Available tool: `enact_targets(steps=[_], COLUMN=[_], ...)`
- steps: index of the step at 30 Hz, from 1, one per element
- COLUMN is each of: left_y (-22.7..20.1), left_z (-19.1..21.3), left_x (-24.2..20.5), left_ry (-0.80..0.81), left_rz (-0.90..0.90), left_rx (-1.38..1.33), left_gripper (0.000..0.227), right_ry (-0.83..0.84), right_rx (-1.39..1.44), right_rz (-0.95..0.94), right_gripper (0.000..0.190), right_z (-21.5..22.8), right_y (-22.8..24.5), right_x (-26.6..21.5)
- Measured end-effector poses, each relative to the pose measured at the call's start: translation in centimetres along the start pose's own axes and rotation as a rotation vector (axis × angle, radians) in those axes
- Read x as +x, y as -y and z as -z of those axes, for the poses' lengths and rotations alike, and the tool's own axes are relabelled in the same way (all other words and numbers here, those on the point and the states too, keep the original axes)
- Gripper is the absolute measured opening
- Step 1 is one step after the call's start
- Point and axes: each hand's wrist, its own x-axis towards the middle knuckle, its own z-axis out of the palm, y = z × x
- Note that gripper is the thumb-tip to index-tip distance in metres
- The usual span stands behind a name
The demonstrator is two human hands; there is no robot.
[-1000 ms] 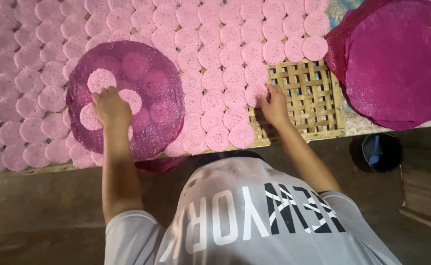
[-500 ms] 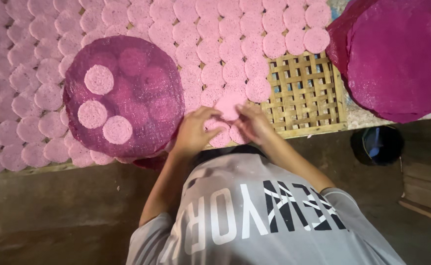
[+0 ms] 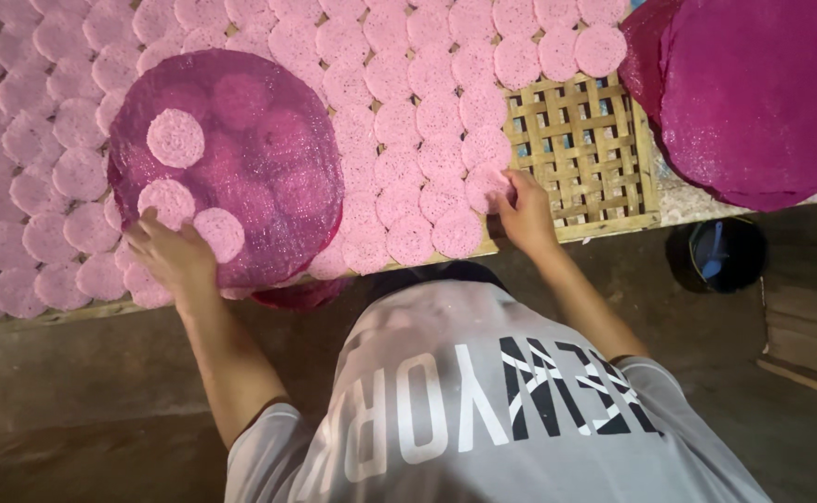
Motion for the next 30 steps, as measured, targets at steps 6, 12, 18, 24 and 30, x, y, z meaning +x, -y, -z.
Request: enact_targets(steps=[6,12,18,24,30], left_y=[2.5,4.2,-0.2,-11.4,-17.5], left_z=[-1.4,-2.8,-0.2,1.1,0.0], left_x=[3.4,4.1,2.3,-5.5,-11.8], left_ry=[0.073,-0.076,-0.078,0.09,0.477], left_rz=[0.223,-0.088,0.226,-0.048,-0.767], left_rx=[-0.084,-0.136,-0.741,-0.901,-0.556], left_gripper=[0.038,0.037,0.07,0.053,0.063], right_ry=[-0.205,-0.186,-0.019,0.585,0.3], right_rx=[-0.22,-0.059,0.086,1.149,1.076], right_rz=[0.275,0.291,0.233,-0.291,-0.56], right_gripper=[0.041,0.035,0.03,0.034,0.036], right_z=[1.3,0.4,-1.2,-5.8,-4.8], right_y=[4.2,7.0,9.6,11.7,6.9], right_x=[-0.7,-1.7,-2.7,-3.1,-2.5])
